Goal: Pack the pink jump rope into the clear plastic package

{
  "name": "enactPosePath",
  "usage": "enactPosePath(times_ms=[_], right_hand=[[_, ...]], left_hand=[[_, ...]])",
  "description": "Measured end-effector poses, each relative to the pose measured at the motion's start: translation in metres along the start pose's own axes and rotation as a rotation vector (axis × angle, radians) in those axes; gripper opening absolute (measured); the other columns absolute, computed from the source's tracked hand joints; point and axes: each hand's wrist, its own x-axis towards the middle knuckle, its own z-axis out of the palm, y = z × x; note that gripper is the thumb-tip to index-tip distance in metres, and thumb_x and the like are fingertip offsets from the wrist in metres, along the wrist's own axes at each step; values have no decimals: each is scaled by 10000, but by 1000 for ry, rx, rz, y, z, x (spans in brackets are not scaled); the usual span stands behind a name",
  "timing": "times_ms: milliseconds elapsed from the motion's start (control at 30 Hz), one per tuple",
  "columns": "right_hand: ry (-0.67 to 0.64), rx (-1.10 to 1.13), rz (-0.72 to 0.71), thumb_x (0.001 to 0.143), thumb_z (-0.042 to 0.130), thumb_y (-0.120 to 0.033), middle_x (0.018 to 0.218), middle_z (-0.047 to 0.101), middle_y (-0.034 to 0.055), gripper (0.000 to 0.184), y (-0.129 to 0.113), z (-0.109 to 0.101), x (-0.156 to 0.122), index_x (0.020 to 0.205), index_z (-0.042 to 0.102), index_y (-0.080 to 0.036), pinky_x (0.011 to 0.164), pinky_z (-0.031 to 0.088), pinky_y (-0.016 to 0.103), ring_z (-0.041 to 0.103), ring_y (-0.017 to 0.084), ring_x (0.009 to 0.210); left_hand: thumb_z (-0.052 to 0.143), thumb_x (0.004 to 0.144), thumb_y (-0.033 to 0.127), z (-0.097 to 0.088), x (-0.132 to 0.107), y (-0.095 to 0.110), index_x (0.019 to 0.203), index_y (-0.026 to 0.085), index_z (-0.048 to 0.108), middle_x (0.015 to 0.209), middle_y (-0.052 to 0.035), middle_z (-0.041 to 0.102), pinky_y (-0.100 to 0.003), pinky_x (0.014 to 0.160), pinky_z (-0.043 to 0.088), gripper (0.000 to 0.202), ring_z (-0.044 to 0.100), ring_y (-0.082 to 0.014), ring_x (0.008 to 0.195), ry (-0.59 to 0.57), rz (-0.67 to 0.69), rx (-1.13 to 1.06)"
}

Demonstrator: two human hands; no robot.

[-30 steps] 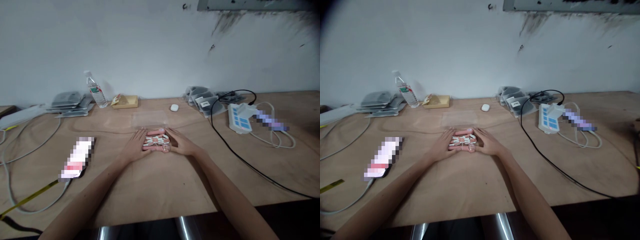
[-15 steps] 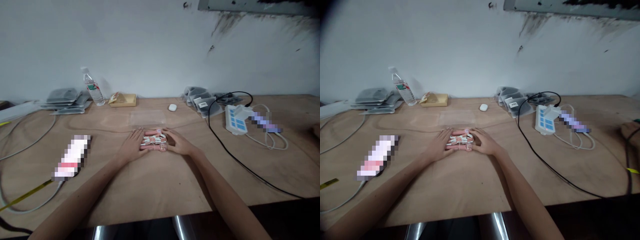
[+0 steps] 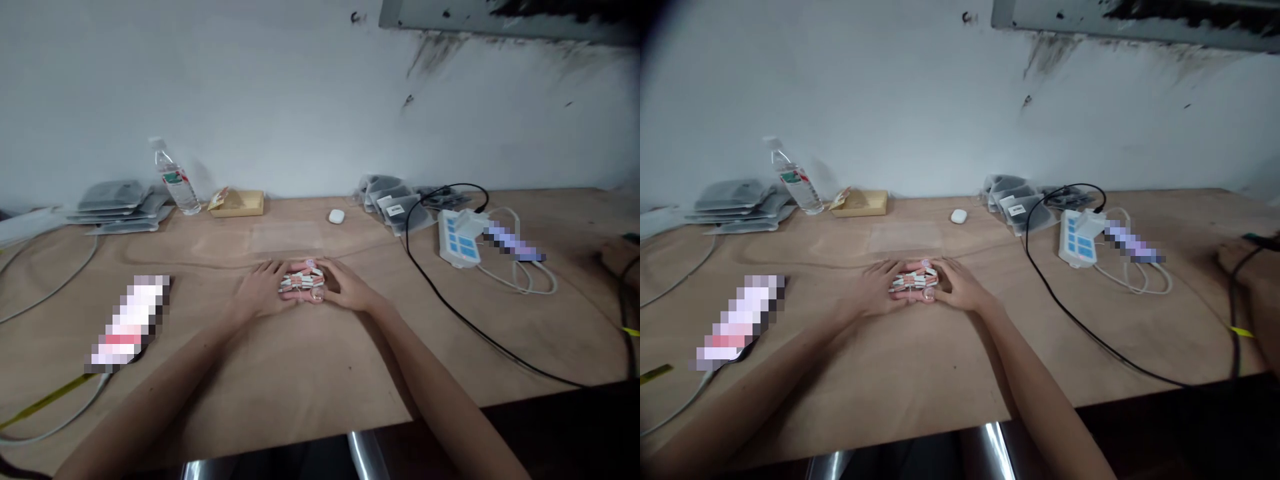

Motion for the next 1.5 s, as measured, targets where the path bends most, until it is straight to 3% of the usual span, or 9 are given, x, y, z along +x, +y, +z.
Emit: enactPosePath(times_ms=[233,467,600,800,1100,1233,1333,1433,1500], right_hand=[[-5,-3,8,914,671,-492,1467,536,163,657,-3,0,0,1476,437,-244,1091,420,551,529,346,1320],[97,101,185,1022,446,-555,1502,513,147,570,5,5,-3,1507,411,-258,1140,388,558,496,318,1377],[142,85,218,1014,418,-606,1499,517,155,606,10,10,-3,1502,430,-246,1154,370,565,486,318,1388],[151,143,186,1017,465,-549,1451,571,135,532,5,12,2,1455,484,-249,1129,409,536,540,299,1336],[160,275,244,975,501,-613,1400,615,126,536,7,10,3,1358,579,-246,1125,405,526,568,300,1297],[223,545,295,920,508,-697,1442,585,110,613,7,17,5,1356,571,-271,1165,359,514,514,299,1364],[215,886,320,922,406,-731,1386,624,112,649,-6,23,20,1361,545,-273,1064,469,497,578,296,1294],[168,1212,408,966,320,-665,1097,732,93,567,-23,25,50,1210,611,-244,785,590,380,711,241,928],[54,1355,434,944,346,-678,774,708,44,571,-29,25,72,1115,634,-215,480,521,294,613,187,543]], left_hand=[[620,885,578,10,-4,1,1421,142,433,1417,-179,523,-500,1113,360,716,454,-365,1327,79,120,41],[508,942,658,21,-8,-7,1430,214,429,1341,-156,561,-489,998,450,665,543,-340,1201,101,93,-91],[540,925,661,25,-8,-7,1427,197,424,1332,-171,556,-491,962,470,693,550,-351,1182,145,42,-94],[582,954,434,17,-7,2,1500,224,352,1326,-147,574,-493,973,460,629,528,-353,1218,57,70,26],[586,876,252,8,-13,12,1368,228,493,1221,-124,664,-430,855,507,501,637,-323,1070,127,-160,-115],[636,802,258,5,-5,9,1242,216,597,1119,-93,706,-389,804,520,444,672,-296,966,157,-259,-443],[656,809,359,-2,1,13,1034,177,661,929,-72,721,-327,721,527,290,685,-240,824,103,-391,-942],[643,833,470,-12,2,19,974,136,670,852,-95,727,-293,631,521,364,680,-198,690,-146,-464,-1515],[626,851,467,-15,0,22,999,107,671,873,-127,741,-308,680,543,392,706,-207,720,-343,-471,-1788]])
